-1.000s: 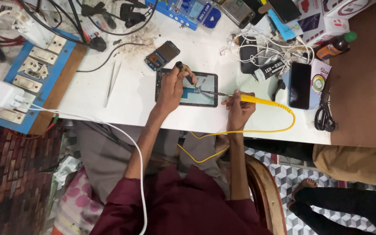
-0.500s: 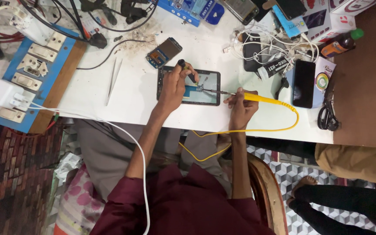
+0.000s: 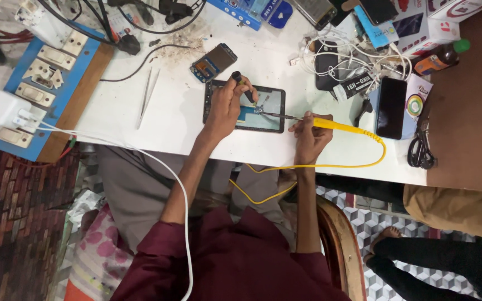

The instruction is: The person uses a soldering iron and solder wire to work on a small circuit board placed on a tablet screen. They repeatedly apply heat and solder to specific points on the board while holding it steady with their left hand.

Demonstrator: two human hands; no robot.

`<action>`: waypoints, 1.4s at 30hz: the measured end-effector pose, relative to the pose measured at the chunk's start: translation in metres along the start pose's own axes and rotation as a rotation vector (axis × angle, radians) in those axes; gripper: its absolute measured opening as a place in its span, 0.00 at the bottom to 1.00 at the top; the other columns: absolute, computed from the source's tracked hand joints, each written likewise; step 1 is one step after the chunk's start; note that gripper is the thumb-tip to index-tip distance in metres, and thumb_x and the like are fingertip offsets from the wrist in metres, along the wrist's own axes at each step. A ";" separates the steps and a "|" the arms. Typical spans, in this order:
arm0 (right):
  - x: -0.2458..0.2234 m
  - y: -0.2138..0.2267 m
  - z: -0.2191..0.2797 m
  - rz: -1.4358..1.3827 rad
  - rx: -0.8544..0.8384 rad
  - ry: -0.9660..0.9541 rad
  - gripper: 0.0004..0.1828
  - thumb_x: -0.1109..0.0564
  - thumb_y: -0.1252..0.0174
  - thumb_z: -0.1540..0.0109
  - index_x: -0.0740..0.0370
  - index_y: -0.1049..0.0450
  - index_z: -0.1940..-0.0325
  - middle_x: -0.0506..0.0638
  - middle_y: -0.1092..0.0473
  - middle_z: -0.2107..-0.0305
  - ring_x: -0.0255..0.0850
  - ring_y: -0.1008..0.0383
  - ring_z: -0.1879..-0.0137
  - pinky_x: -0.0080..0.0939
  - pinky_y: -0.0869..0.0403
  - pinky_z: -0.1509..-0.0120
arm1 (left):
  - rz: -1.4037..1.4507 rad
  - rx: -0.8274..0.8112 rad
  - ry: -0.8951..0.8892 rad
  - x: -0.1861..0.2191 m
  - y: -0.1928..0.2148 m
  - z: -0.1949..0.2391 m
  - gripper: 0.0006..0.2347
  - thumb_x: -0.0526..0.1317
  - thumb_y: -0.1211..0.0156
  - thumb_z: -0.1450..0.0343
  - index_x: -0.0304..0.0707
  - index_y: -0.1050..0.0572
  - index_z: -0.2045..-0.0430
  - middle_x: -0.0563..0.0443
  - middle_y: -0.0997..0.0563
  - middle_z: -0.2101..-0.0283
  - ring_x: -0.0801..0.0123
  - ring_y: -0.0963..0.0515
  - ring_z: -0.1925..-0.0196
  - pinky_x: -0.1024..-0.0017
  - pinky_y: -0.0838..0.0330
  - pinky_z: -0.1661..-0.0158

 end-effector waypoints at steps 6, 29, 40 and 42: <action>-0.003 -0.002 0.003 0.033 -0.009 0.010 0.08 0.62 0.46 0.27 0.64 0.38 0.58 0.47 0.36 0.77 0.30 0.38 0.74 0.35 0.26 0.63 | 0.012 0.000 -0.041 0.004 0.001 0.002 0.10 0.36 0.60 0.17 0.29 0.31 0.62 0.46 0.19 0.68 0.65 0.21 0.66 0.68 0.26 0.55; 0.013 0.012 -0.004 -0.005 0.082 -0.071 0.08 0.60 0.46 0.28 0.65 0.36 0.58 0.50 0.33 0.78 0.36 0.31 0.75 0.34 0.32 0.69 | -0.070 0.039 0.067 0.000 0.002 0.001 0.08 0.32 0.59 0.19 0.31 0.28 0.60 0.50 0.15 0.67 0.75 0.29 0.77 0.74 0.34 0.71; 0.010 0.013 -0.001 0.012 0.087 -0.058 0.09 0.59 0.45 0.28 0.66 0.34 0.58 0.51 0.31 0.76 0.38 0.28 0.73 0.34 0.32 0.67 | -0.054 0.039 0.011 0.000 0.002 0.005 0.08 0.33 0.59 0.18 0.29 0.30 0.60 0.48 0.16 0.67 0.70 0.22 0.70 0.72 0.28 0.64; 0.010 0.014 -0.005 -0.016 0.117 -0.078 0.09 0.59 0.45 0.28 0.65 0.35 0.58 0.51 0.31 0.77 0.37 0.29 0.74 0.34 0.31 0.68 | -0.049 0.037 0.006 0.000 0.002 0.001 0.08 0.33 0.59 0.18 0.29 0.30 0.61 0.47 0.17 0.67 0.69 0.21 0.69 0.71 0.28 0.63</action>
Point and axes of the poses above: each hand's wrist, its own z-axis away from the middle knuckle, its own y-axis out of the back of the hand, x = y × z, the point moved 8 cm from there along -z, towards the middle knuckle
